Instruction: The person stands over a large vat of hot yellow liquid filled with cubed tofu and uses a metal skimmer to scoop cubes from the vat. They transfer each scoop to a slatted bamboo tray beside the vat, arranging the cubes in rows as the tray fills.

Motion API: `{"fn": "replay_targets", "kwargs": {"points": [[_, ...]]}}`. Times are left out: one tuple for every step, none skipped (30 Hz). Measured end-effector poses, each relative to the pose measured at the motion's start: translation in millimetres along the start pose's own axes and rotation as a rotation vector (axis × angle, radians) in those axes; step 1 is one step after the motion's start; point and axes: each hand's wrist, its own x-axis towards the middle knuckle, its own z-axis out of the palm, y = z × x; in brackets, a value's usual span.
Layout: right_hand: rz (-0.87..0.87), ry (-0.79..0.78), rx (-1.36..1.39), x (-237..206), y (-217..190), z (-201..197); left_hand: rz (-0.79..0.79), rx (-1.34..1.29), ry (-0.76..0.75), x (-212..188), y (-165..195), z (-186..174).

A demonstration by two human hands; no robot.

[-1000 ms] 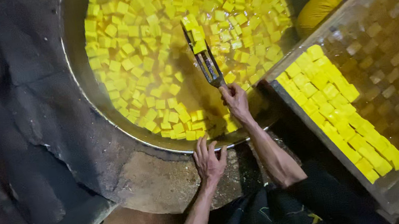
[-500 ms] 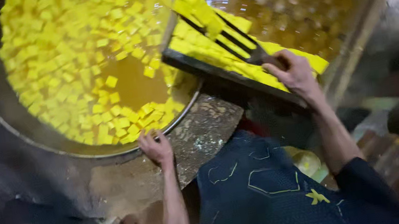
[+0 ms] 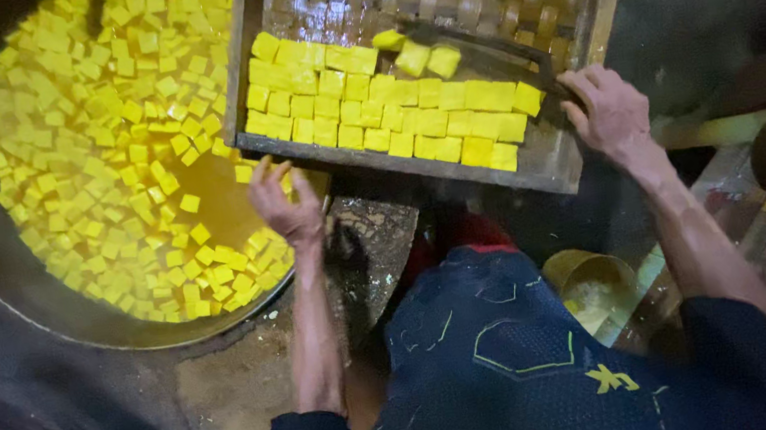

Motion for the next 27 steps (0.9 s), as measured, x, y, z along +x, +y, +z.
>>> {"fn": "replay_targets", "kwargs": {"points": [[0.020,0.040,0.010,-1,-4,-1,0.009,-0.052,-0.017,6,13,11],[0.043,0.075,0.020,-6,-8,-1,0.014,-0.104,-0.039,10,25,20],[0.065,0.112,0.026,-10,-13,-3,0.019,-0.159,-0.059,14,37,31],[0.080,0.091,0.024,-12,-17,-4,0.035,-0.177,-0.098,20,47,43],[0.096,0.066,0.020,-15,-22,-7,0.046,-0.195,-0.139,26,57,54],[0.109,0.044,0.014,-16,-25,-10,0.082,-0.210,-0.158,38,66,70],[0.117,0.041,0.026,-18,-28,-13,0.119,-0.226,-0.173,53,75,88],[0.124,0.037,0.038,-19,-30,-18,0.164,-0.199,-0.236,66,84,104],[0.132,0.033,0.052,-21,-32,-23,0.211,-0.172,-0.299,79,92,119],[0.158,0.054,0.065,-24,-33,-28,0.234,-0.150,-0.340,90,99,132],[0.184,0.073,0.080,-28,-35,-35,0.257,-0.127,-0.381,101,104,143],[0.211,0.090,0.096,-33,-37,-40,0.279,-0.103,-0.425,108,108,151],[0.253,0.076,0.080,-39,-41,-45,0.308,-0.098,-0.432,112,112,155],[0.297,0.063,0.065,-45,-44,-49,0.339,-0.094,-0.440,114,116,158],[0.341,0.050,0.049,-52,-48,-52,0.370,-0.091,-0.449,114,119,160],[0.299,0.049,0.077,-57,-51,-54,0.365,0.036,-0.578,110,120,162],[0.256,0.050,0.104,-61,-54,-54,0.361,0.162,-0.704,104,122,163],[0.215,0.052,0.132,-63,-56,-53,0.359,0.292,-0.828,99,125,162],[0.206,0.048,0.121,-61,-56,-51,0.389,0.306,-0.791,95,126,159],[0.197,0.037,0.112,-56,-54,-48,0.416,0.320,-0.759,89,125,154],[0.187,0.027,0.102,-50,-52,-46,0.442,0.333,-0.725,84,124,147],[0.155,0.031,0.060,-39,-48,-43,0.413,0.276,-0.652,80,121,139],[0.121,0.033,0.019,-26,-44,-41,0.382,0.220,-0.579,77,117,128],[0.087,0.030,-0.020,-16,-41,-40,0.346,0.165,-0.511,70,111,115],[0.026,0.012,-0.026,-7,-37,-41,0.296,0.106,-0.436,63,100,96],[-0.043,-0.004,-0.031,4,-34,-44,0.243,0.050,-0.354,58,85,75],[-0.116,-0.029,-0.031,13,-35,-45,0.180,0.026,-0.307,51,68,53]]}}
